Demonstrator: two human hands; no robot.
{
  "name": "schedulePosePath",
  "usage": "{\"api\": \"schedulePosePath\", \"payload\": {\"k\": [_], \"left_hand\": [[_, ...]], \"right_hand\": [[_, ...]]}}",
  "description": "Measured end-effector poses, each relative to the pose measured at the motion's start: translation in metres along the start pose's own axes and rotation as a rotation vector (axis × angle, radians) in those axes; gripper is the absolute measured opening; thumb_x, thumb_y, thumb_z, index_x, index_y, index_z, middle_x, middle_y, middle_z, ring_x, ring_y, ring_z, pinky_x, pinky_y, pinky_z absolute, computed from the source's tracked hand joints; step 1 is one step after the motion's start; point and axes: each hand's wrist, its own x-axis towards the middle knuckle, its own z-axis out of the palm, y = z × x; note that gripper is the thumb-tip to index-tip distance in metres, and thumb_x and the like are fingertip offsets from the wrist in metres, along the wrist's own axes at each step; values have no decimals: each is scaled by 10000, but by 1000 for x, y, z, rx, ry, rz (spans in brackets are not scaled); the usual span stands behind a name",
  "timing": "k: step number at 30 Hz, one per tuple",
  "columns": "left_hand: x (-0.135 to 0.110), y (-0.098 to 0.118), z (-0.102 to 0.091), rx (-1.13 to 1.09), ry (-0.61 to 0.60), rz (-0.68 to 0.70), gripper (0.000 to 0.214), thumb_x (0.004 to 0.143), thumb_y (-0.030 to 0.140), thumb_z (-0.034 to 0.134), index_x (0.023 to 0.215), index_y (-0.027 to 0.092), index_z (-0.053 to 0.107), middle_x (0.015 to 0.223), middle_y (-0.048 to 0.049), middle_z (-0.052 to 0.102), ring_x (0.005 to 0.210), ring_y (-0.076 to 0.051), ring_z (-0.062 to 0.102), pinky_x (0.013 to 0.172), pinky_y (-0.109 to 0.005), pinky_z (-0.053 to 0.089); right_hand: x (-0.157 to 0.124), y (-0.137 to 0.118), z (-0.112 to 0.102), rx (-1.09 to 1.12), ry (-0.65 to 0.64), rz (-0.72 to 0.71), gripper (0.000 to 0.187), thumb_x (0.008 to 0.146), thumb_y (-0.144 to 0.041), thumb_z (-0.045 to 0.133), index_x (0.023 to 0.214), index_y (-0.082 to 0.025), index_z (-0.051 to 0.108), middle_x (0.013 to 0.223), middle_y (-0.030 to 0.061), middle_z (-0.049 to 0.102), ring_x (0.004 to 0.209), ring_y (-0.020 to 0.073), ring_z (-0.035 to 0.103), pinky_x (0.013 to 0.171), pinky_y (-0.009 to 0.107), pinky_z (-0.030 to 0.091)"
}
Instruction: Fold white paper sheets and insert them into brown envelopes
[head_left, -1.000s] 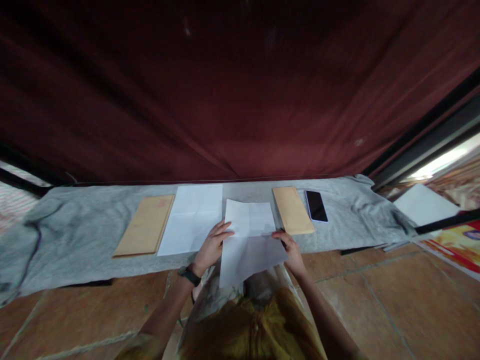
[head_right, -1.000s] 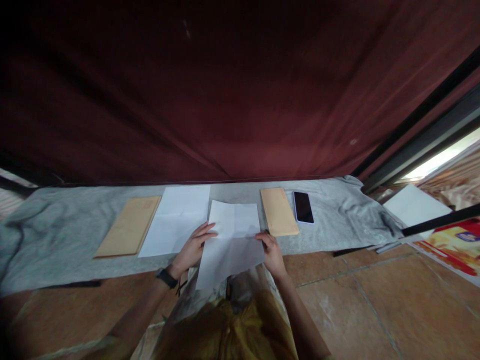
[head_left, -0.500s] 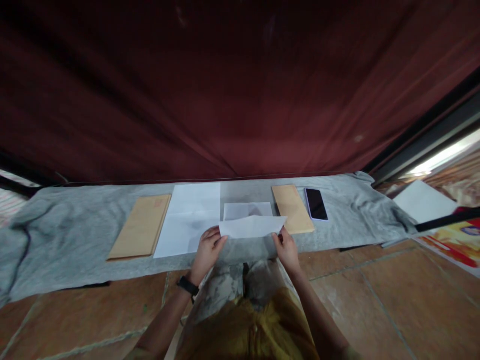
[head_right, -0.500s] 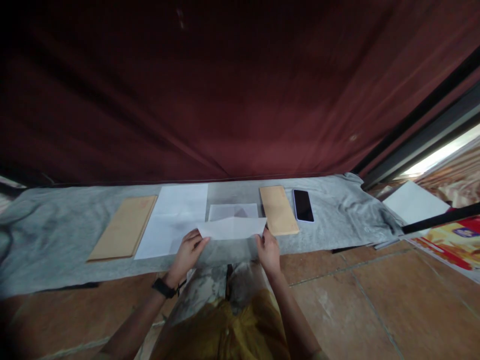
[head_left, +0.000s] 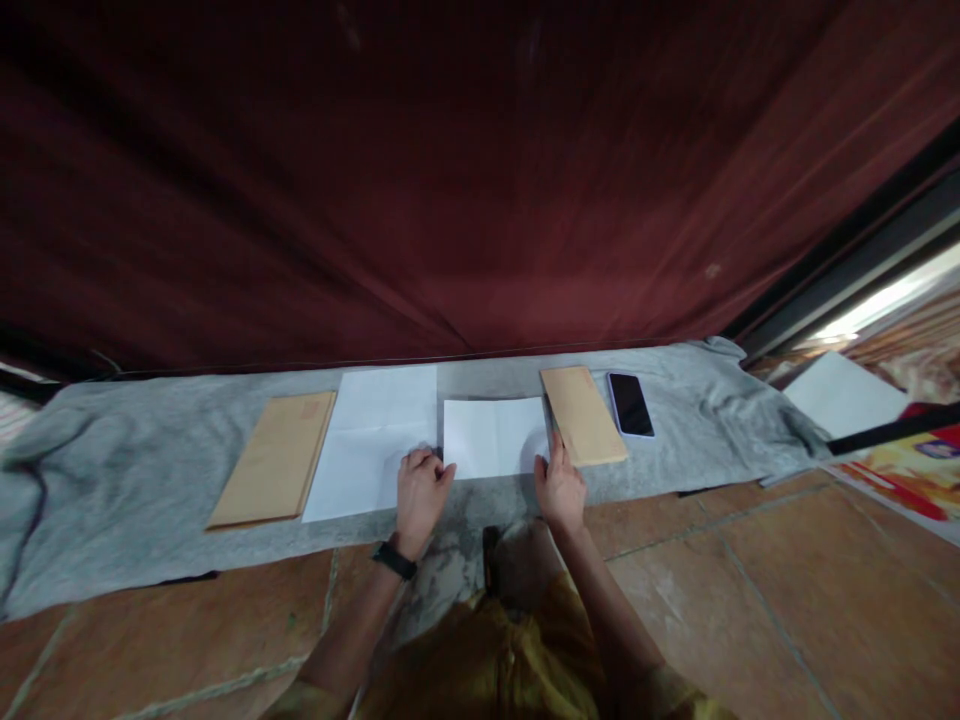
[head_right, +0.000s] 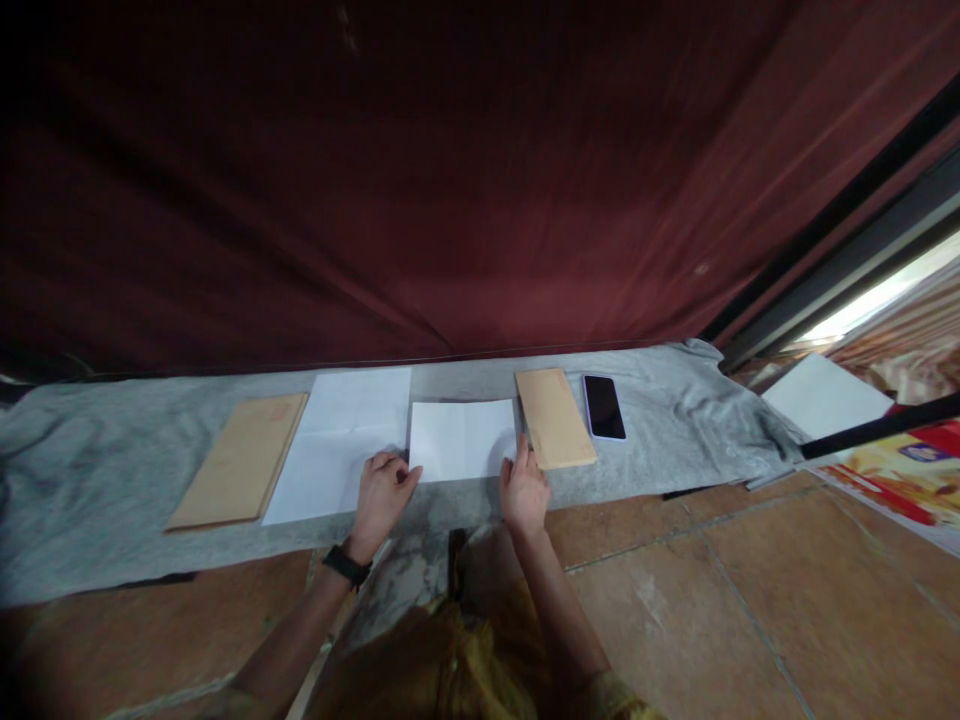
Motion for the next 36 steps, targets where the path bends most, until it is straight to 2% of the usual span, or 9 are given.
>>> {"api": "schedulePosePath", "payload": {"k": [7,10,12,15,18,24,28,32,36], "left_hand": [[1,8,-2,95,-2,-13,196,863,309,601,689,221,575,840,-82,566,904,-292,538,873,-468,478],[0,11,-3,113,-2,-59,104,857,289,605,864,187,623,931,-110,595,973,-318,550,894,-497,487],[-1,14,-2,81,28,-57,223,851,250,603,1053,156,621,1089,-150,602,1088,-347,546,939,-530,480],[-5,24,3,-14,60,74,408,886,174,532,1294,167,543,1399,-169,500,1339,-350,446,1081,-548,419],[-10,40,15,-63,-23,262,447,955,169,430,1399,183,485,1552,-130,404,1473,-306,322,1168,-520,365],[-20,59,41,26,-185,443,506,995,293,433,1488,178,426,1576,-123,420,1504,-297,290,1198,-555,316],[-23,51,49,79,-202,515,570,965,239,456,1529,192,381,1578,-130,416,1511,-287,278,1221,-565,255],[-27,43,52,117,-203,602,638,935,188,469,1557,250,339,1579,-108,420,1505,-277,296,1236,-565,213],[-29,39,58,150,-163,613,649,950,188,433,1581,207,279,1591,-132,392,1494,-269,322,1213,-524,299]], "right_hand": [[1,0,4,6,5,5,537,1017,-382,318,1494,-155,415,1286,249,608,895,307,700,797,423,527],[0,1,4,-22,10,-12,519,1024,-383,304,1474,-166,444,1255,244,619,873,298,697,791,427,527],[-1,0,5,-18,15,-20,505,1027,-378,303,1461,-175,462,1255,240,617,869,289,695,803,428,526],[-1,0,4,-6,8,-22,507,1030,-375,283,1450,-164,475,1304,260,582,873,290,691,809,445,528],[-1,0,1,-32,3,-17,501,1031,-362,283,1446,-157,474,1311,258,573,867,287,686,796,447,535],[-3,-12,-7,154,48,-122,479,1034,-356,324,1446,-174,487,1237,193,612,1083,300,635,924,461,527],[-4,-38,-1,322,-68,-318,472,1050,-370,331,1446,-182,507,1433,145,540,1322,253,513,1099,438,453],[-4,-55,13,282,-135,-454,484,1052,-373,365,1473,-169,487,1518,114,491,1429,243,412,1186,464,360],[-3,-48,20,207,-122,-444,464,1059,-362,369,1456,-169,513,1500,107,520,1418,232,440,1195,463,338]]}}
